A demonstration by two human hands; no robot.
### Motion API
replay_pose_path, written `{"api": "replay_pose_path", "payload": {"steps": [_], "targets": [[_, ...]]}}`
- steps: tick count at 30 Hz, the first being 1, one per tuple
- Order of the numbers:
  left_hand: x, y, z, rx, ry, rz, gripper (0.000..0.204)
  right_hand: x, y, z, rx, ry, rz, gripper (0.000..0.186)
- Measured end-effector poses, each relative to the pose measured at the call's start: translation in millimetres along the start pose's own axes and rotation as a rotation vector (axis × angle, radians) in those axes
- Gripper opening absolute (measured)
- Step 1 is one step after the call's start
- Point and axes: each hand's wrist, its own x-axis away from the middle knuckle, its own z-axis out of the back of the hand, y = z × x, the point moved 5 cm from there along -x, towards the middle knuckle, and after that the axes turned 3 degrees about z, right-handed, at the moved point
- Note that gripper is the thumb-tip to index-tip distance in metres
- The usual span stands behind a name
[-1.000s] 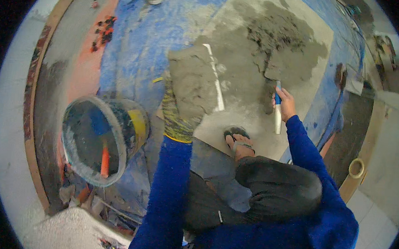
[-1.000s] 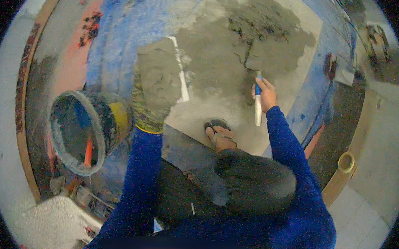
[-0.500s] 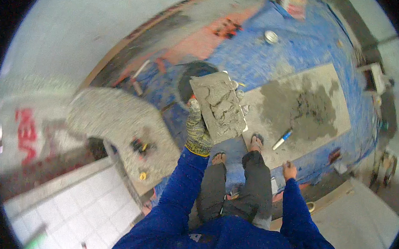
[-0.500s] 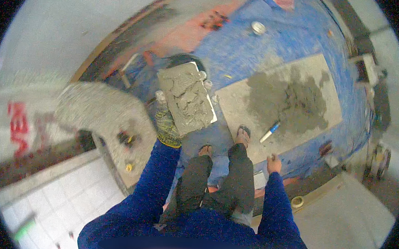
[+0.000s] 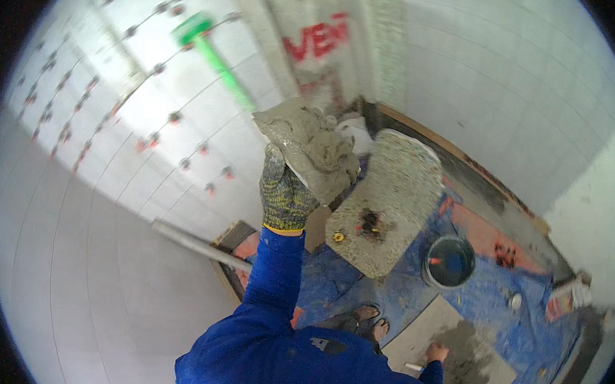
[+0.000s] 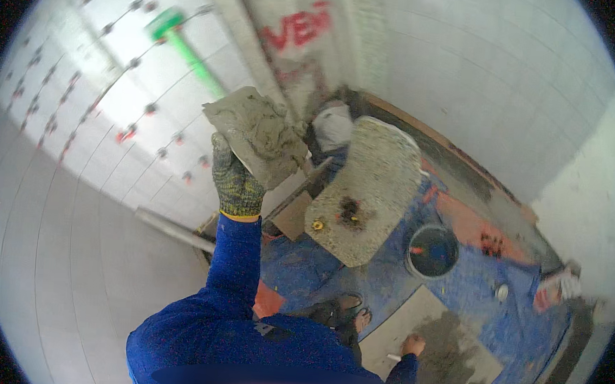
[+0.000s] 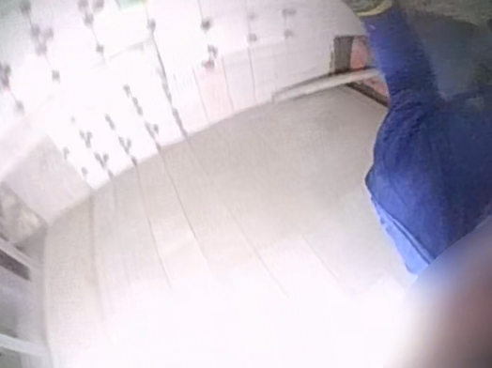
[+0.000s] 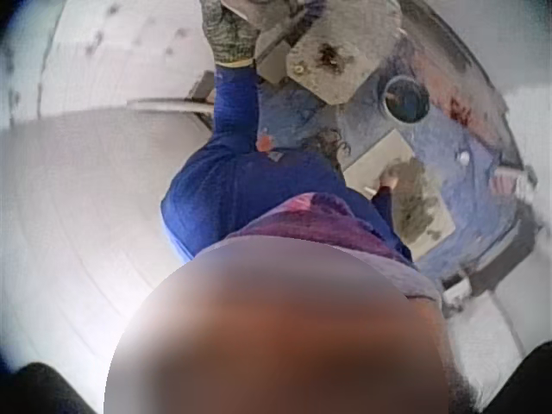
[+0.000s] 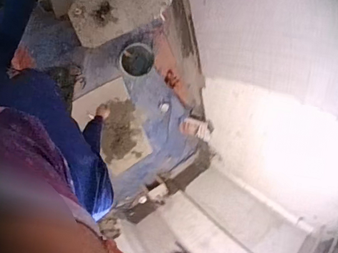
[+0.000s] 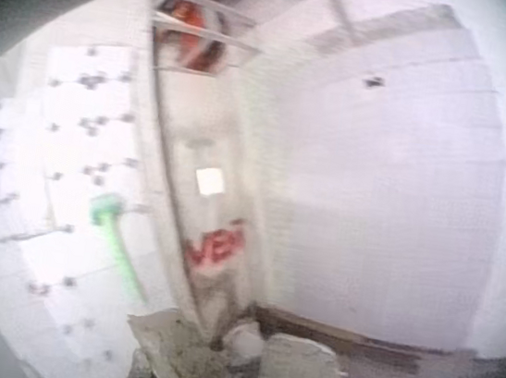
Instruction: The person applies cement to the back of a tile using a trowel, places the tile on a wall, and secures it with tile leveling clips. The person repeats this process for multiple tiles, ensuring they are aligned and level.
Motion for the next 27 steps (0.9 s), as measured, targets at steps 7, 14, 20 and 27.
{"api": "replay_pose_path", "payload": {"steps": [7, 14, 20, 27], "targets": [[64.8, 86.2, 38.2, 0.356, -0.016, -0.127, 0.069, -41.0, -467.7, 306.4, -0.593, 0.409, 0.800, 0.018], [96.1, 173.5, 66.4, 0.229, -0.047, -0.334, 0.053, 240.4, -781.6, 318.6, -0.403, 0.678, 1.978, 0.039], [104.1, 284.2, 143.1, -0.943, 0.422, -0.484, 0.048, 317.0, -911.3, 244.6, -0.391, 0.914, 2.280, 0.039], [96.9, 368.6, 219.5, -0.256, 0.284, -0.300, 0.060, 365.8, -1028.3, 215.1, -0.517, 0.862, 2.280, 0.036]]}}
